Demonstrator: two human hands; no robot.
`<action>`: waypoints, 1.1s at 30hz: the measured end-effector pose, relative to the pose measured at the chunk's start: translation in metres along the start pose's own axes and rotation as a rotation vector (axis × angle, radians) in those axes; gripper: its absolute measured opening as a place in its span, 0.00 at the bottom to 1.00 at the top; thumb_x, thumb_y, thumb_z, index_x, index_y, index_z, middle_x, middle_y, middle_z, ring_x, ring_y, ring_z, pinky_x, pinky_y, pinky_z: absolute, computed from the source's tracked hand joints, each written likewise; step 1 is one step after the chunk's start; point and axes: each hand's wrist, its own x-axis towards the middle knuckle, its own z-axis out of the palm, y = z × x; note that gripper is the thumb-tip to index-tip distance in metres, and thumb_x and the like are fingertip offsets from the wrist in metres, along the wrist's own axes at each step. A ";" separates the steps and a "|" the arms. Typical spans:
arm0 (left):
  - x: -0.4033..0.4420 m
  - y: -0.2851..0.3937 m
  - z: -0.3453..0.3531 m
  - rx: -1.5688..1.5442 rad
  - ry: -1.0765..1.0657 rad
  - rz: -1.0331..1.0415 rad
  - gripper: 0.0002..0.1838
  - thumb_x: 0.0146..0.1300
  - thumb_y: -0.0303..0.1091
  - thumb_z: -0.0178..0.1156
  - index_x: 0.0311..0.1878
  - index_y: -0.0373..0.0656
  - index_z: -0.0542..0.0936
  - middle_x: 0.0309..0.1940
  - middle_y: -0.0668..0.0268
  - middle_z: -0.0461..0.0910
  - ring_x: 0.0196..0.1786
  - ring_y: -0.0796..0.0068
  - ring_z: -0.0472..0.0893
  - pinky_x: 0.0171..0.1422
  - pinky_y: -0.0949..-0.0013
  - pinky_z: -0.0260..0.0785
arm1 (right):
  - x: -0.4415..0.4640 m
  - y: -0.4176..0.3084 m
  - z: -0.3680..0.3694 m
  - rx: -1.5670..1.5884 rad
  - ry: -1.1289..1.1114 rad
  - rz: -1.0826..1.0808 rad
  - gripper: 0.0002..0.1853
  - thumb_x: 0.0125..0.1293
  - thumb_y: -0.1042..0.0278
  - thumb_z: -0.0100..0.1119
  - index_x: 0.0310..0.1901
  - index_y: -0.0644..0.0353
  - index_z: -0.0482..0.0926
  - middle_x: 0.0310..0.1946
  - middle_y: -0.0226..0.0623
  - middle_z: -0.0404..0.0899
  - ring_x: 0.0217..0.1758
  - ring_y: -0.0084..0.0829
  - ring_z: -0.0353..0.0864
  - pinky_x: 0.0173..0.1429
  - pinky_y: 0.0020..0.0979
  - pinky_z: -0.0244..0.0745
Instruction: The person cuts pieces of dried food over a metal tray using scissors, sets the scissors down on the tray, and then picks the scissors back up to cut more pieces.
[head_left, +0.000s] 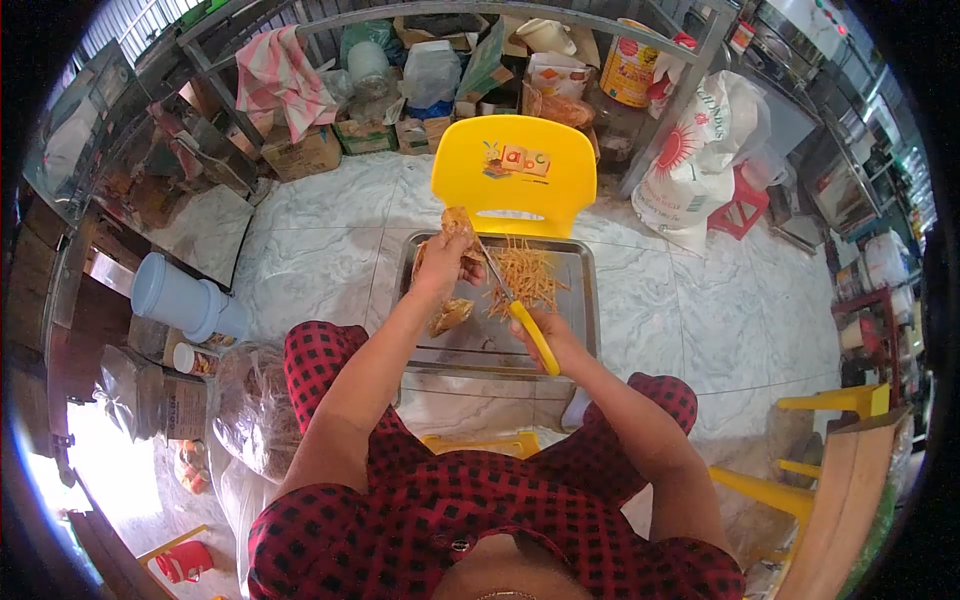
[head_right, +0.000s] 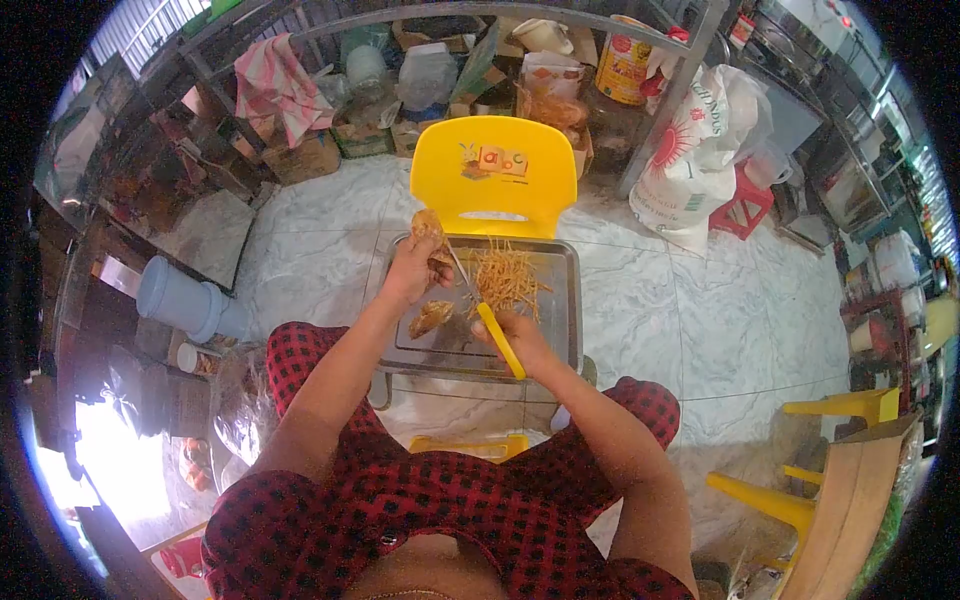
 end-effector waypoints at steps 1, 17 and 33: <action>-0.001 0.000 0.001 -0.009 0.003 0.000 0.14 0.64 0.39 0.49 0.42 0.37 0.69 0.24 0.61 0.74 0.19 0.71 0.75 0.19 0.71 0.71 | -0.001 0.000 0.003 0.002 0.031 -0.034 0.24 0.59 0.44 0.57 0.39 0.62 0.76 0.15 0.26 0.68 0.13 0.19 0.67 0.17 0.22 0.62; -0.007 -0.007 0.010 0.015 -0.059 -0.062 0.11 0.64 0.36 0.47 0.43 0.38 0.68 0.25 0.61 0.75 0.18 0.72 0.76 0.19 0.70 0.70 | -0.004 -0.007 0.009 0.045 0.082 -0.012 0.23 0.60 0.44 0.55 0.41 0.58 0.72 0.13 0.22 0.62 0.12 0.18 0.63 0.14 0.22 0.61; 0.000 -0.014 0.003 0.006 0.100 0.101 0.13 0.62 0.38 0.51 0.43 0.38 0.72 0.23 0.63 0.76 0.17 0.74 0.76 0.16 0.74 0.68 | 0.008 0.013 0.004 -0.122 0.069 -0.045 0.28 0.59 0.41 0.54 0.45 0.61 0.72 0.13 0.27 0.67 0.12 0.21 0.68 0.18 0.24 0.66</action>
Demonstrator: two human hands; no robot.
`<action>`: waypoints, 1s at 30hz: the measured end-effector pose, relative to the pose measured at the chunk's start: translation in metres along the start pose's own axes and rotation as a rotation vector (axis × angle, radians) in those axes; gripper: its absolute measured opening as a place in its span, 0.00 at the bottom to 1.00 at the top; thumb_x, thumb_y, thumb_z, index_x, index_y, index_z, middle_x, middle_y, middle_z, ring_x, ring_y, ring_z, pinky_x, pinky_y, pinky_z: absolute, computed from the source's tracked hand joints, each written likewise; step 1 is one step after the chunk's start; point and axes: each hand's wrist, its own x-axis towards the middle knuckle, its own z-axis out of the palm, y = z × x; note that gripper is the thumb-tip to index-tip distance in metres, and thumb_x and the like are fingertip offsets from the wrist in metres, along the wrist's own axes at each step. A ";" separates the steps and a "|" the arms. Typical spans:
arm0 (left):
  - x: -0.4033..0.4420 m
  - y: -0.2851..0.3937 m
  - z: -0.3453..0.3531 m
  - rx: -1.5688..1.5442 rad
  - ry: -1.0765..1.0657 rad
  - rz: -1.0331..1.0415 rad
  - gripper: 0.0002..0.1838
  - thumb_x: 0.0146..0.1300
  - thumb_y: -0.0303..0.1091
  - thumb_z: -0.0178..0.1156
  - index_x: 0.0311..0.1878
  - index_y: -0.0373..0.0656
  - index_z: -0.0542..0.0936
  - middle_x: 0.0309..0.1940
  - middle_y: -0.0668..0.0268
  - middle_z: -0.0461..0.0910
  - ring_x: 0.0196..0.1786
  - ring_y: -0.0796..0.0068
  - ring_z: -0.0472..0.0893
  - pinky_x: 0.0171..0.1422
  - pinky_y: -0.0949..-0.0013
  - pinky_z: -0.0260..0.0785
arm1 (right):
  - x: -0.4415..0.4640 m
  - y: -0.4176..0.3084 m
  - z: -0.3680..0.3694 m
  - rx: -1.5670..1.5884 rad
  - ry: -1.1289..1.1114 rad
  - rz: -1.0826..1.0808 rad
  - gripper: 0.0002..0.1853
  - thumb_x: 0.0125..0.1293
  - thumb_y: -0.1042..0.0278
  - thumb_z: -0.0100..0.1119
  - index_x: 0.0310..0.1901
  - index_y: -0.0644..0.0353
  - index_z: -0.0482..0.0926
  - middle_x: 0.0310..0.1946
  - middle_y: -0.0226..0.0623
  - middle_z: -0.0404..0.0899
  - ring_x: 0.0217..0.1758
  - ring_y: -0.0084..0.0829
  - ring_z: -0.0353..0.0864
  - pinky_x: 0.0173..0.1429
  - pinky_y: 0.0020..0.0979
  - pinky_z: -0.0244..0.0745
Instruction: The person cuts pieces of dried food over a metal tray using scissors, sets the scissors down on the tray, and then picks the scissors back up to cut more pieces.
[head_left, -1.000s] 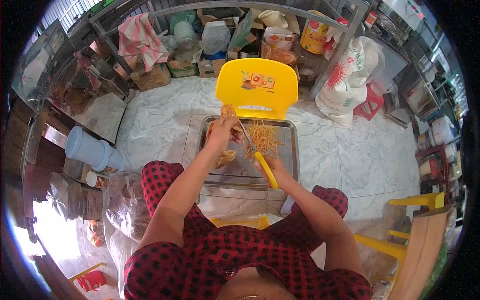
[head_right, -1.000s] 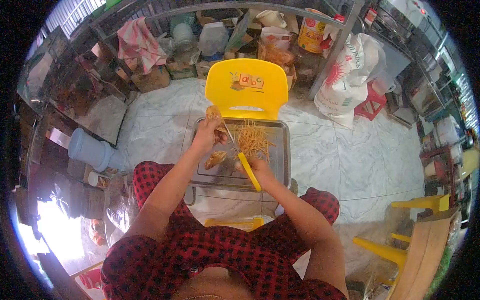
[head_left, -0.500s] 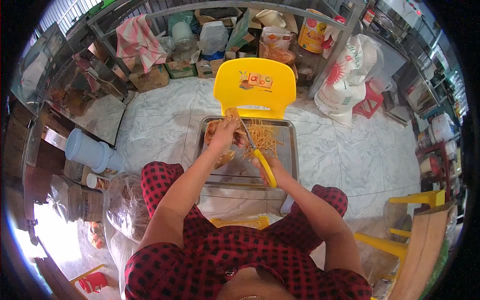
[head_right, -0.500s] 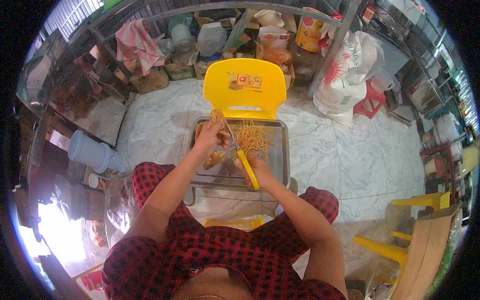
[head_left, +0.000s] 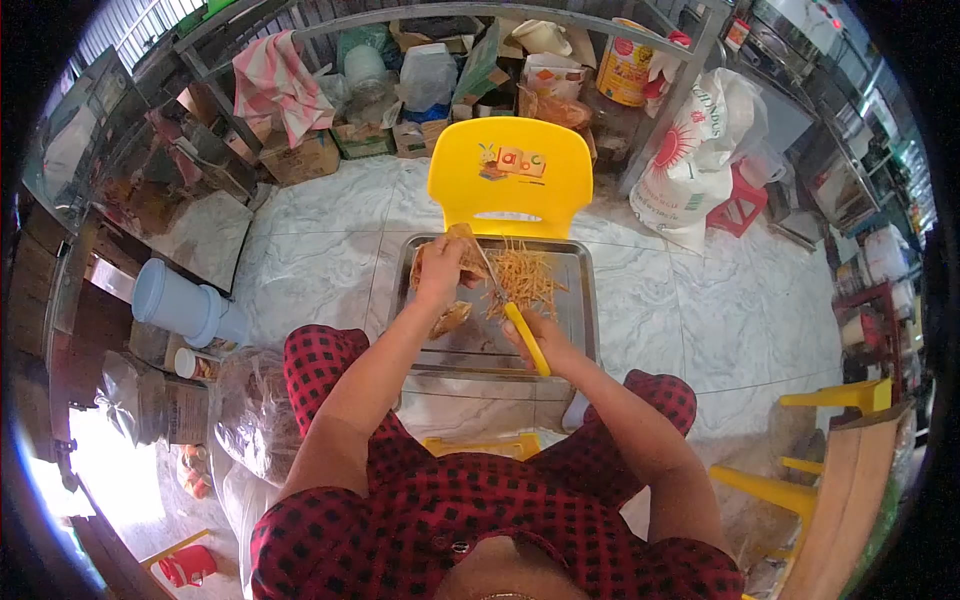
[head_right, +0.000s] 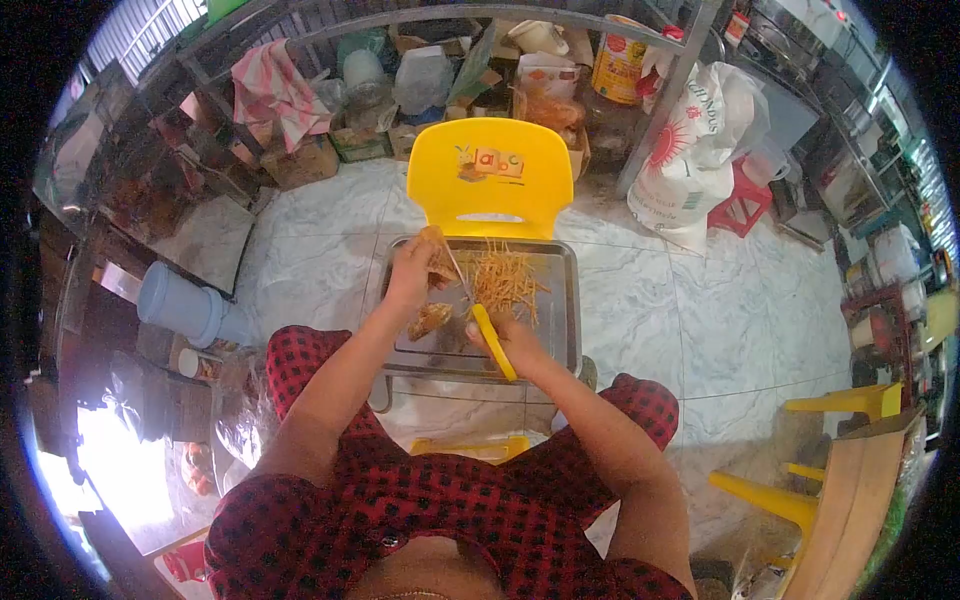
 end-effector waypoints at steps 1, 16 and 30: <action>-0.002 -0.004 0.003 0.018 -0.011 -0.011 0.12 0.62 0.37 0.50 0.42 0.38 0.72 0.23 0.64 0.76 0.17 0.75 0.76 0.15 0.74 0.68 | -0.004 -0.008 0.001 0.069 -0.014 0.022 0.28 0.59 0.41 0.54 0.45 0.61 0.72 0.14 0.27 0.67 0.13 0.21 0.68 0.18 0.24 0.66; -0.013 -0.002 0.015 0.046 -0.028 -0.003 0.10 0.63 0.35 0.49 0.41 0.39 0.74 0.25 0.67 0.76 0.20 0.78 0.76 0.17 0.75 0.68 | -0.007 -0.008 0.005 0.220 -0.031 0.104 0.28 0.59 0.39 0.53 0.41 0.62 0.72 0.15 0.25 0.65 0.13 0.19 0.66 0.16 0.22 0.64; -0.022 -0.015 0.025 -0.011 -0.111 -0.083 0.09 0.62 0.35 0.51 0.38 0.39 0.74 0.23 0.65 0.74 0.19 0.74 0.75 0.16 0.72 0.70 | -0.010 -0.013 0.000 0.262 0.037 0.078 0.28 0.58 0.41 0.56 0.42 0.64 0.73 0.11 0.23 0.63 0.10 0.20 0.66 0.14 0.23 0.62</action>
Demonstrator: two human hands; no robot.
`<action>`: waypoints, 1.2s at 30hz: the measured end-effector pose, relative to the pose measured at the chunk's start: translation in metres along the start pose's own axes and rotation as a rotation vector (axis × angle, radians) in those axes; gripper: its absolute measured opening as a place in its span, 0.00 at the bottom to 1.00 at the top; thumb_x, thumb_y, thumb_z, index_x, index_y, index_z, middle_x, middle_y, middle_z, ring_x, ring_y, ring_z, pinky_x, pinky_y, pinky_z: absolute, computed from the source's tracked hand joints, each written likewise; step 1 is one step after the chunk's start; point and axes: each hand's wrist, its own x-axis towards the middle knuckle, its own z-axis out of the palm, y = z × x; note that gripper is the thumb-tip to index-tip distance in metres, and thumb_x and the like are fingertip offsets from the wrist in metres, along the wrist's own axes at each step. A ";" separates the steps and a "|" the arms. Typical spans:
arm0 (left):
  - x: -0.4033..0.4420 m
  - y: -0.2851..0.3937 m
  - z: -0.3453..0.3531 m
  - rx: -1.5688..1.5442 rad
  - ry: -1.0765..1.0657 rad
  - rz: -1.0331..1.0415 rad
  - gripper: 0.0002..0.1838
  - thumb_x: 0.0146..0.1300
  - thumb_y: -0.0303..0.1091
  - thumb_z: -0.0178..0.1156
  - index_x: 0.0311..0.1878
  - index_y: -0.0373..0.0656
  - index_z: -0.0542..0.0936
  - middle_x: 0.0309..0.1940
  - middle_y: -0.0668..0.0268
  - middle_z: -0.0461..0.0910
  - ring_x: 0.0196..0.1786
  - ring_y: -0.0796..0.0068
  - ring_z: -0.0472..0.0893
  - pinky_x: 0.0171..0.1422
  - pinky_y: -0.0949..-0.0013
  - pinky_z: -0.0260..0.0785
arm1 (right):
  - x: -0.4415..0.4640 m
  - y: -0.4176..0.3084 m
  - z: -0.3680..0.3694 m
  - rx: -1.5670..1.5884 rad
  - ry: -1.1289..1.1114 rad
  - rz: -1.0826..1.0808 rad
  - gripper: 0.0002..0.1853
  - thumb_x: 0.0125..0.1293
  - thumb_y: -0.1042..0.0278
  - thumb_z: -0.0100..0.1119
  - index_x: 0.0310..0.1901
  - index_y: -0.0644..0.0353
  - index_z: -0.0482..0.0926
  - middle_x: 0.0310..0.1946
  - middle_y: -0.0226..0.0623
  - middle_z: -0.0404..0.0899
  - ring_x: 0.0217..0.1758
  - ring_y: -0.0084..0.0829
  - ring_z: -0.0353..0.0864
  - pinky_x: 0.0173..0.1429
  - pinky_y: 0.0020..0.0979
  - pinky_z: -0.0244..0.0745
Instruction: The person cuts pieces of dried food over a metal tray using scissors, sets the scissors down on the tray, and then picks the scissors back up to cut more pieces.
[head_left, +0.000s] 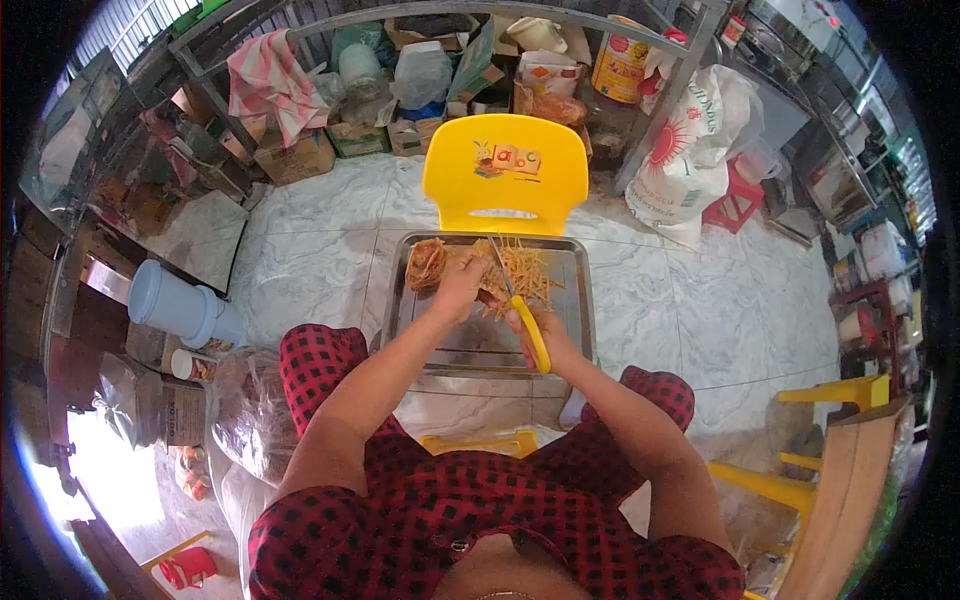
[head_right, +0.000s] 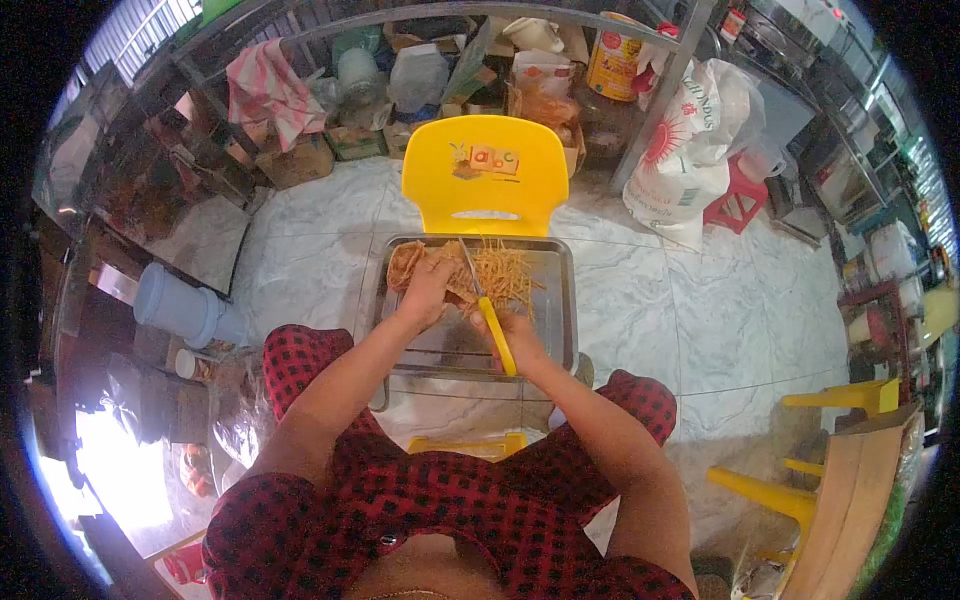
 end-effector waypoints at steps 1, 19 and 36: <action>-0.001 0.002 0.002 0.004 0.000 -0.008 0.09 0.61 0.35 0.51 0.38 0.38 0.74 0.23 0.65 0.74 0.19 0.74 0.76 0.17 0.72 0.70 | 0.000 0.000 0.000 -0.035 0.022 0.018 0.28 0.58 0.41 0.56 0.40 0.64 0.74 0.11 0.24 0.64 0.10 0.20 0.66 0.14 0.23 0.62; 0.021 0.027 -0.029 -0.048 0.018 0.077 0.11 0.64 0.34 0.47 0.46 0.39 0.70 0.30 0.62 0.77 0.22 0.71 0.79 0.18 0.70 0.74 | 0.005 0.013 0.000 0.022 -0.131 -0.056 0.28 0.62 0.44 0.52 0.51 0.62 0.68 0.18 0.26 0.66 0.17 0.19 0.67 0.20 0.23 0.67; 0.024 0.034 -0.028 -0.096 0.036 0.095 0.12 0.66 0.35 0.46 0.48 0.39 0.69 0.29 0.63 0.77 0.23 0.73 0.79 0.20 0.72 0.75 | 0.000 -0.001 0.001 -0.039 -0.255 0.004 0.27 0.64 0.45 0.48 0.54 0.59 0.63 0.19 0.27 0.65 0.18 0.19 0.66 0.24 0.24 0.67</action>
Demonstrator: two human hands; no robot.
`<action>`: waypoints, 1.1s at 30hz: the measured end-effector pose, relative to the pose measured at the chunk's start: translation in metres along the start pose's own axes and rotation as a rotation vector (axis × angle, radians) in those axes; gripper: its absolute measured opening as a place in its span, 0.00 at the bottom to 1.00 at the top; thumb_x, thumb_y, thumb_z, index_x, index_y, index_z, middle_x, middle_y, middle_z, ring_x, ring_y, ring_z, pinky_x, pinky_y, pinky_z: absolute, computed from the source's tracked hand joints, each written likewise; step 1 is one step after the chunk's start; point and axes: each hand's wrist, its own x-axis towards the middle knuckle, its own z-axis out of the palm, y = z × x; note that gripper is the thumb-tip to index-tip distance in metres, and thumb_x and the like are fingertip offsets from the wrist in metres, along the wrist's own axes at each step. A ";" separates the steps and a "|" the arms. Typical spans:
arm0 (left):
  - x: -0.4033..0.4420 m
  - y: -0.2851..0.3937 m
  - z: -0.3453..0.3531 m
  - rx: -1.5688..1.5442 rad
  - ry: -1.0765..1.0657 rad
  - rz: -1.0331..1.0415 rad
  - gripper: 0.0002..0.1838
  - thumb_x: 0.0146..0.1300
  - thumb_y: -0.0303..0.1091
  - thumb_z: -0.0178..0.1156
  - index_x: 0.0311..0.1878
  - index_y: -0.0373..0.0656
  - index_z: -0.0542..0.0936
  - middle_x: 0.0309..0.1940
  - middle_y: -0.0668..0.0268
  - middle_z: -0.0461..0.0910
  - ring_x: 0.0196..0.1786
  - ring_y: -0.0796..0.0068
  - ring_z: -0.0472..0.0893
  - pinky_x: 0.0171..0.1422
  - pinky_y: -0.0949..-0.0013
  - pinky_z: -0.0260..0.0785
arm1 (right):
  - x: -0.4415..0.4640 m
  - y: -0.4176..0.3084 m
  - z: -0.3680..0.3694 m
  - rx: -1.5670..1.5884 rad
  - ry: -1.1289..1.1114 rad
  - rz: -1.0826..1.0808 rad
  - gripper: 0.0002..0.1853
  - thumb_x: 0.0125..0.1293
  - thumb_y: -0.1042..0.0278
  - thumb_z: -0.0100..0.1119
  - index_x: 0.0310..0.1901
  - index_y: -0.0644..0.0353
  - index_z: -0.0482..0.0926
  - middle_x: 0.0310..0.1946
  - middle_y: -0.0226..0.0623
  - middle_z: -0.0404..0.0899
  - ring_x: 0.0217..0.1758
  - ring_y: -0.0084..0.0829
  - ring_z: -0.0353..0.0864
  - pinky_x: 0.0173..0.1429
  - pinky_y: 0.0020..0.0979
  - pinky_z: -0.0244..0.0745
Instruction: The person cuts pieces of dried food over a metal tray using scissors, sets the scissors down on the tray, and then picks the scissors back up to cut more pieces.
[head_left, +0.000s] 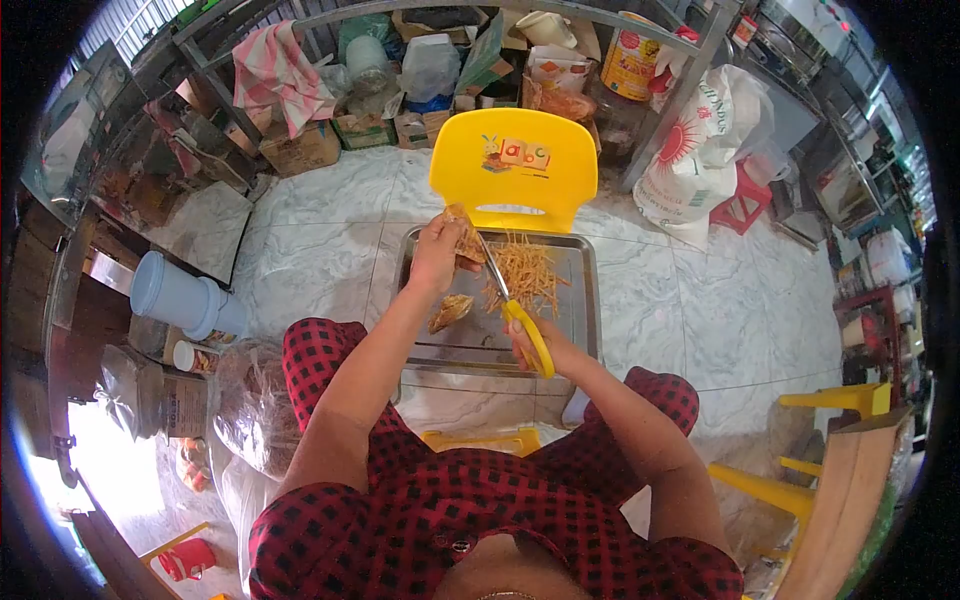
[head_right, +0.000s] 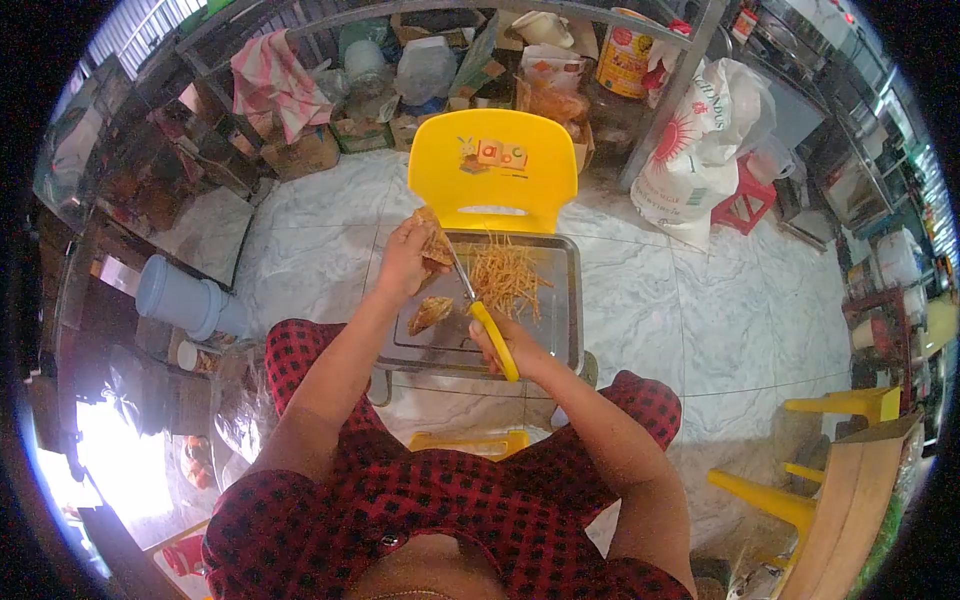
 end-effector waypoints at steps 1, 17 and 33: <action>0.000 0.000 0.000 0.000 -0.001 -0.001 0.12 0.66 0.35 0.46 0.48 0.39 0.69 0.29 0.63 0.77 0.23 0.73 0.79 0.20 0.72 0.75 | 0.000 -0.001 0.000 -0.010 0.004 -0.003 0.27 0.64 0.45 0.48 0.54 0.59 0.63 0.19 0.27 0.65 0.19 0.19 0.66 0.24 0.24 0.67; 0.002 -0.013 -0.002 0.028 0.015 0.031 0.11 0.66 0.35 0.47 0.46 0.38 0.69 0.28 0.61 0.77 0.19 0.72 0.77 0.18 0.71 0.73 | -0.003 -0.004 0.002 -0.018 0.068 0.002 0.30 0.63 0.45 0.52 0.57 0.60 0.63 0.16 0.24 0.63 0.16 0.17 0.64 0.19 0.22 0.64; -0.001 -0.013 -0.002 0.063 -0.005 0.014 0.14 0.66 0.37 0.47 0.48 0.38 0.68 0.26 0.61 0.78 0.18 0.72 0.78 0.19 0.72 0.73 | -0.005 -0.001 0.005 -0.069 0.223 -0.016 0.26 0.60 0.44 0.55 0.46 0.62 0.72 0.15 0.24 0.64 0.14 0.19 0.66 0.18 0.23 0.64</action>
